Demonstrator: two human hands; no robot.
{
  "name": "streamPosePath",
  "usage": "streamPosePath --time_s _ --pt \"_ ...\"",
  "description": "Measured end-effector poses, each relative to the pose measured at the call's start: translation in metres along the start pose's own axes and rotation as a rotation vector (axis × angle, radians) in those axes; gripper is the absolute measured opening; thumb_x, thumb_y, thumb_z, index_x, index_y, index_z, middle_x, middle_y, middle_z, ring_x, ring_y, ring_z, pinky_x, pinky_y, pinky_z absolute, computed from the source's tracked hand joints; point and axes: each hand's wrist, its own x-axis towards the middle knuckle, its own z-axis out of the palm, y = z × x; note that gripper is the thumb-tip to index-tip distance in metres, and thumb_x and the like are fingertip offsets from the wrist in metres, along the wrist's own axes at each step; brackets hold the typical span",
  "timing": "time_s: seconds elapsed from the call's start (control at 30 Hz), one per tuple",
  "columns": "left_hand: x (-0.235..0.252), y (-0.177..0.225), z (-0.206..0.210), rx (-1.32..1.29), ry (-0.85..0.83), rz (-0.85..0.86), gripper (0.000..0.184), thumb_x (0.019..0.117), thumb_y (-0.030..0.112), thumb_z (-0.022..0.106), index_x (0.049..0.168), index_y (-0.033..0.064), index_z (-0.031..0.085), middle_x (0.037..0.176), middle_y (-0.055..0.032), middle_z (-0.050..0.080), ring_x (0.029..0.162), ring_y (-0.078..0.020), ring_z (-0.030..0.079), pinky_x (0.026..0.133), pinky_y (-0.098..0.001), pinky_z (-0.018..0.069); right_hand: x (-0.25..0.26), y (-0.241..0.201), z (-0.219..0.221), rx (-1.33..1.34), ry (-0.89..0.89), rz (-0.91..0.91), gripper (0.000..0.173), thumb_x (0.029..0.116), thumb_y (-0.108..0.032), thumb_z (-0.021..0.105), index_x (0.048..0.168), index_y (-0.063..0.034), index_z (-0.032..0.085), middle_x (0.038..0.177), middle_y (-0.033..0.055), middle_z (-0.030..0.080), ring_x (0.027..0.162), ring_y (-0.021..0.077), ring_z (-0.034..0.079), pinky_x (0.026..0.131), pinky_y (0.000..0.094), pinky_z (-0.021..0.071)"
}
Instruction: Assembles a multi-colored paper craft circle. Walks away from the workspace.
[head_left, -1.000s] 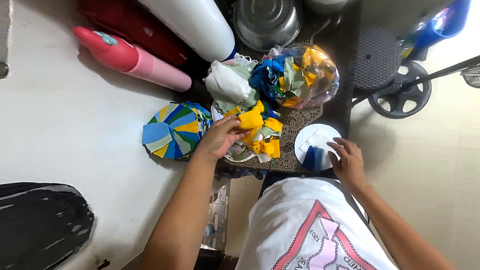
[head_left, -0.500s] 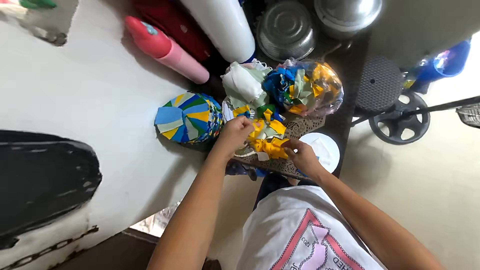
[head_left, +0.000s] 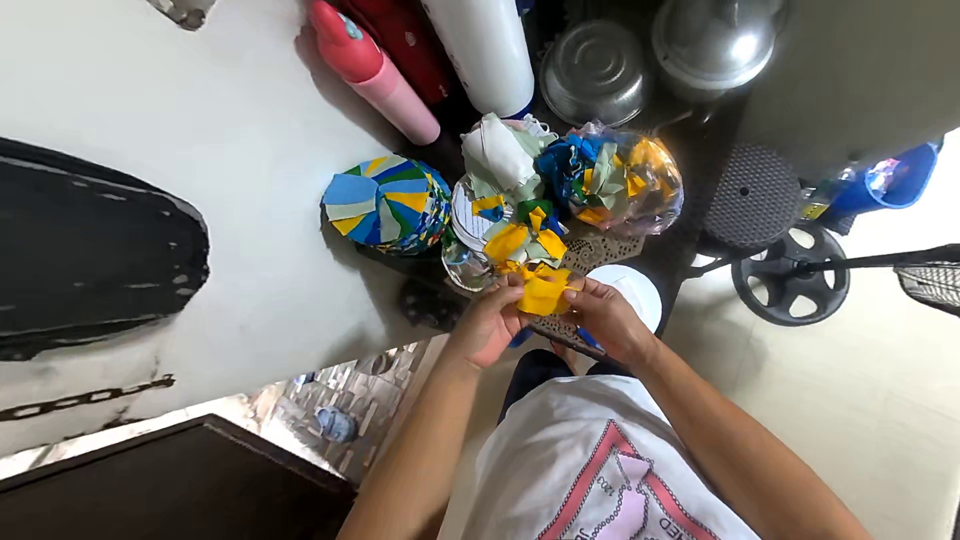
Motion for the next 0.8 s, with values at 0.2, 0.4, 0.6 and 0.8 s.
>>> streamPosePath --time_s 0.2,0.4,0.6,0.8 --pt "-0.014 -0.051 0.012 -0.045 0.030 -0.089 0.022 0.1050 0.005 0.037 0.124 0.0054 0.049 0.103 -0.0046 0.069 0.093 -0.0140 0.070 0.085 -0.0326 0.0595 -0.022 -0.007 -0.026 -0.544 -0.017 -0.103 0.006 0.0983 -0.005 0.064 0.098 0.0004 0.067 0.081 -0.0014 0.068 0.069 0.0023 0.064 0.065 0.0201 0.0543" --pt "-0.021 -0.097 0.024 0.420 0.130 -0.052 0.029 0.0940 -0.001 0.065 0.123 -0.0053 0.060 0.100 -0.0092 0.070 0.087 -0.0134 0.070 0.080 -0.0314 0.0596 -0.040 0.001 -0.052 -0.931 -0.060 0.009 0.016 0.0981 -0.007 0.063 0.108 0.0045 0.069 0.092 0.0076 0.071 0.077 0.0075 0.066 0.074 0.0258 0.0563" --pt "-0.017 -0.120 0.028 0.836 0.154 -0.099 0.020 0.0984 0.009 0.062 0.112 -0.0038 0.068 0.102 -0.0153 0.071 0.089 -0.0187 0.069 0.085 -0.0363 0.0574 -0.038 0.012 -0.063 -1.216 -0.065 0.077 0.020 0.0996 -0.010 0.061 0.110 0.0049 0.071 0.098 0.0171 0.072 0.089 0.0231 0.068 0.085 0.0403 0.0547" --pt "0.012 -0.101 0.035 1.027 0.259 -0.102 0.025 0.1017 0.007 0.056 0.122 -0.0026 0.068 0.116 -0.0197 0.071 0.110 -0.0263 0.068 0.100 -0.0413 0.0514 -0.005 0.008 -0.058 -1.275 0.011 0.064 0.021 0.1016 -0.009 0.059 0.112 0.0041 0.071 0.103 0.0200 0.072 0.098 0.0298 0.070 0.092 0.0474 0.0542"
